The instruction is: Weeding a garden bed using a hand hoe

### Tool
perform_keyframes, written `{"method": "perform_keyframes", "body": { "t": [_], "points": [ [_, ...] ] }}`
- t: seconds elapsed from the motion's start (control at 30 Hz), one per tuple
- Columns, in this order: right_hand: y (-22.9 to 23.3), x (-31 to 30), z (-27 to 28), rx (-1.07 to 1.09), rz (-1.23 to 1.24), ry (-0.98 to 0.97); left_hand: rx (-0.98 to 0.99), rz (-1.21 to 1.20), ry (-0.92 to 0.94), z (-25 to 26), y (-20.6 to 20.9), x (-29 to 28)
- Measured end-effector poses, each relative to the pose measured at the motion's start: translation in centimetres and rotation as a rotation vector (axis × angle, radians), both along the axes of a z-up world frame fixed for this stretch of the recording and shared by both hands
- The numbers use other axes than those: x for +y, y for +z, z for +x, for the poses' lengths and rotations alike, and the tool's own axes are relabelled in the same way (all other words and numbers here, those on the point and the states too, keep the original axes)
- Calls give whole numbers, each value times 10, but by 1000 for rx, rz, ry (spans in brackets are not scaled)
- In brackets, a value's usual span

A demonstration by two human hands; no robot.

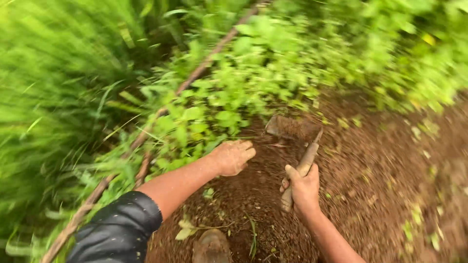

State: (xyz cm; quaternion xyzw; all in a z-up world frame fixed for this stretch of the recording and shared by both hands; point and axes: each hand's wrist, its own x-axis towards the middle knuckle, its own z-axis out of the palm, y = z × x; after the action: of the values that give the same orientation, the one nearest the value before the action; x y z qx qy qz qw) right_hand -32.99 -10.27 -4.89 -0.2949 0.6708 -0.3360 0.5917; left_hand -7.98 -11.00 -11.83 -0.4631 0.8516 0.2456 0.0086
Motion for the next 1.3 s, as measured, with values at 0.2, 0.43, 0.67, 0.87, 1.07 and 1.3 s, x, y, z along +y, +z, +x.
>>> {"method": "perform_keyframes", "body": {
  "t": [0.2, 0.43, 0.67, 0.87, 1.07, 1.3],
  "points": [
    [-5, 53, -59, -347, 313, -195, -246, -100, -217, -52, 6, -96],
    [1, 53, -38, -133, 267, -172, -901, -152, 118, 2, -3, -140],
    [23, -46, 33, 67, 60, -31, -302, -121, 420, 43, -141, -99],
    [-65, -121, 93, 186, -98, 113, -351, -184, 402, 47, -105, -94],
    [-64, -98, 70, 248, -44, 220, -421, -250, 215, 20, 5, -94],
    [-52, -91, 57, 213, 14, 233, -615, -207, 220, -3, 19, -138]
  ]
}}
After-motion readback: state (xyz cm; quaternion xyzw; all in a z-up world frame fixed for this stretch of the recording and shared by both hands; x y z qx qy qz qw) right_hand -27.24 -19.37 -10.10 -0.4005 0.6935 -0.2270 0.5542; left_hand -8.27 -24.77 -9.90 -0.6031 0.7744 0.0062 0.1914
